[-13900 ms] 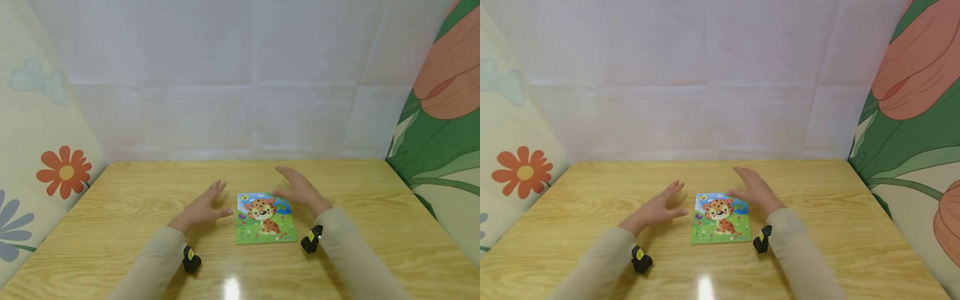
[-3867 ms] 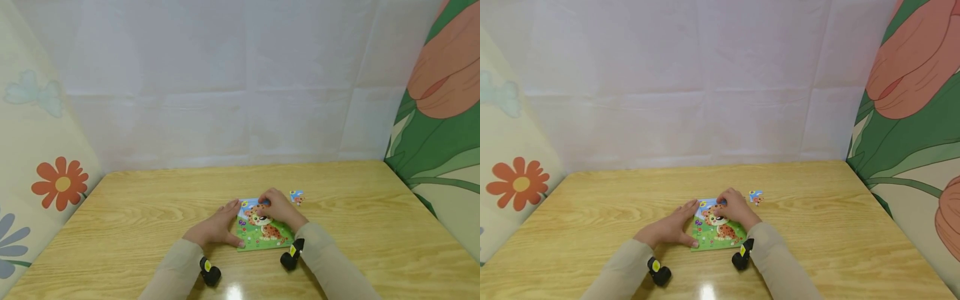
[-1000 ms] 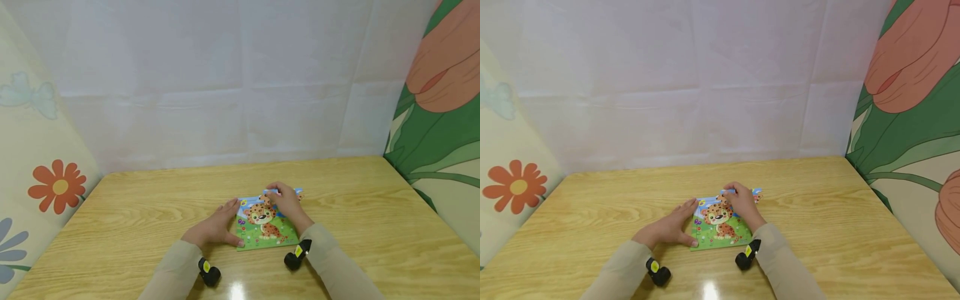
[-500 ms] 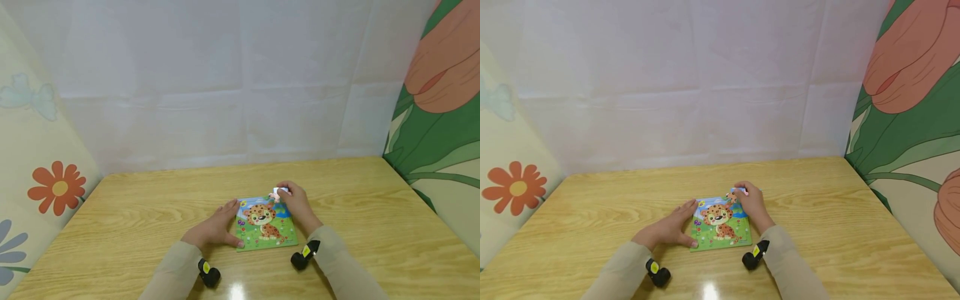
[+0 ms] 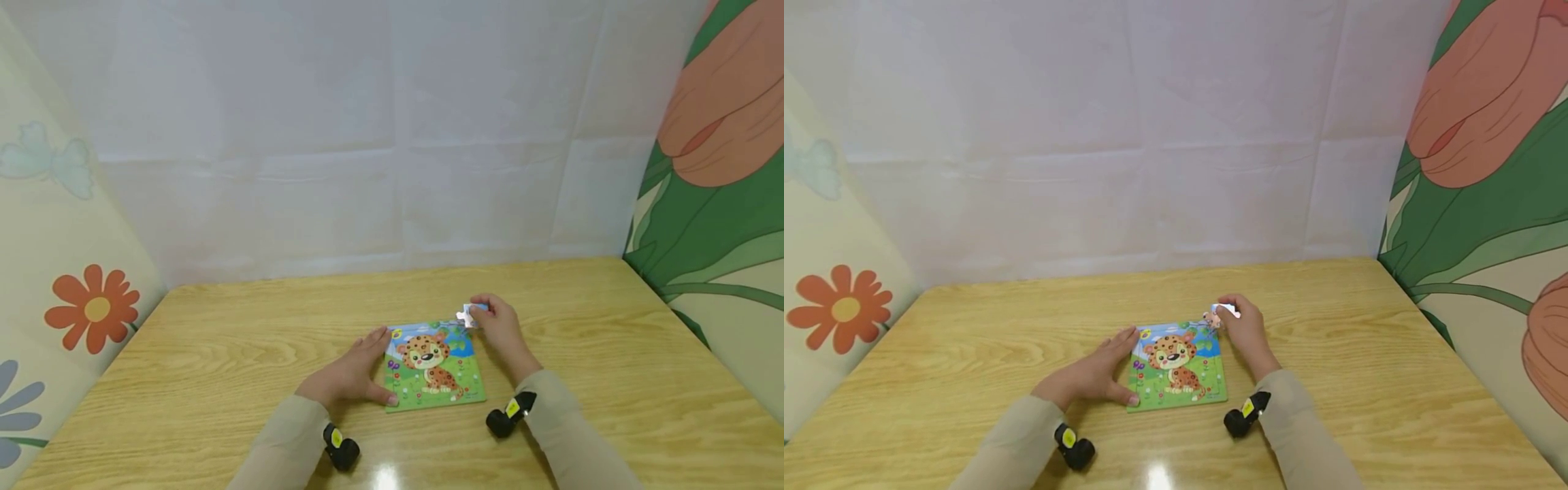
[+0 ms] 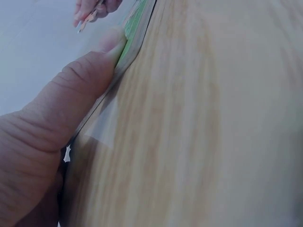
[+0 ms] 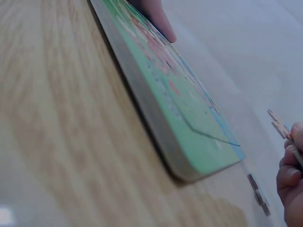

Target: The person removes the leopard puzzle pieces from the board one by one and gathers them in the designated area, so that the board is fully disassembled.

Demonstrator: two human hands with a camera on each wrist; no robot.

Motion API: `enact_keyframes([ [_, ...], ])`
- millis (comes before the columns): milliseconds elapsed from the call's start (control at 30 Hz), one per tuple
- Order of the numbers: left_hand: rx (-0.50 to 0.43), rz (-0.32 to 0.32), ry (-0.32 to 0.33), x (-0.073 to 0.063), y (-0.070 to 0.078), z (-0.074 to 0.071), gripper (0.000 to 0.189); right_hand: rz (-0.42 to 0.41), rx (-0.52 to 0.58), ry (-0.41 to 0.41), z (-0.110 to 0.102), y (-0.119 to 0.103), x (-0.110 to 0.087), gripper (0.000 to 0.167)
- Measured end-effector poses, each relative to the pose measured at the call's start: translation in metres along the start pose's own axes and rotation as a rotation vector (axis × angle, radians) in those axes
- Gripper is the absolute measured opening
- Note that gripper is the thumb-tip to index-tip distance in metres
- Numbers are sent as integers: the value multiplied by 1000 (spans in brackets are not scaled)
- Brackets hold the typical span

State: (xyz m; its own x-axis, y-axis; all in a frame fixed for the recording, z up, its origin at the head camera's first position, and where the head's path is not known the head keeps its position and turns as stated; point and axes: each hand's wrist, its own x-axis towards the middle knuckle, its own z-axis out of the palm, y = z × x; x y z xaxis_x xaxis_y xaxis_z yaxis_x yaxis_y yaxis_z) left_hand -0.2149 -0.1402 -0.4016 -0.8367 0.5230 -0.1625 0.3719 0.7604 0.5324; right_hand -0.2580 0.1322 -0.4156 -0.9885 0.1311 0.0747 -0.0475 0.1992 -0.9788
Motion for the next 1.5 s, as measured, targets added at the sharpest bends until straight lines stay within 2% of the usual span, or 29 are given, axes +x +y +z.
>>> enact_keyframes([
  [333,-8,7,6,-1,0,2,117,31,121,31,-11,6,2,31],
  [467,-11,11,6,-2,0,2,116,61,217,48,-18,9,5,34],
  [567,-4,7,0,-2,0,2,116,77,233,77,-24,11,6,35],
  [933,16,4,-12,-1,-1,1,116,102,172,148,-44,16,10,34],
  [1133,25,15,-6,0,-2,1,115,78,72,184,-52,19,13,32],
  [1267,23,20,-7,1,-2,1,115,55,-36,202,-56,20,13,30],
  [1500,37,34,-10,0,-3,1,114,14,-169,195,-58,21,14,28],
])
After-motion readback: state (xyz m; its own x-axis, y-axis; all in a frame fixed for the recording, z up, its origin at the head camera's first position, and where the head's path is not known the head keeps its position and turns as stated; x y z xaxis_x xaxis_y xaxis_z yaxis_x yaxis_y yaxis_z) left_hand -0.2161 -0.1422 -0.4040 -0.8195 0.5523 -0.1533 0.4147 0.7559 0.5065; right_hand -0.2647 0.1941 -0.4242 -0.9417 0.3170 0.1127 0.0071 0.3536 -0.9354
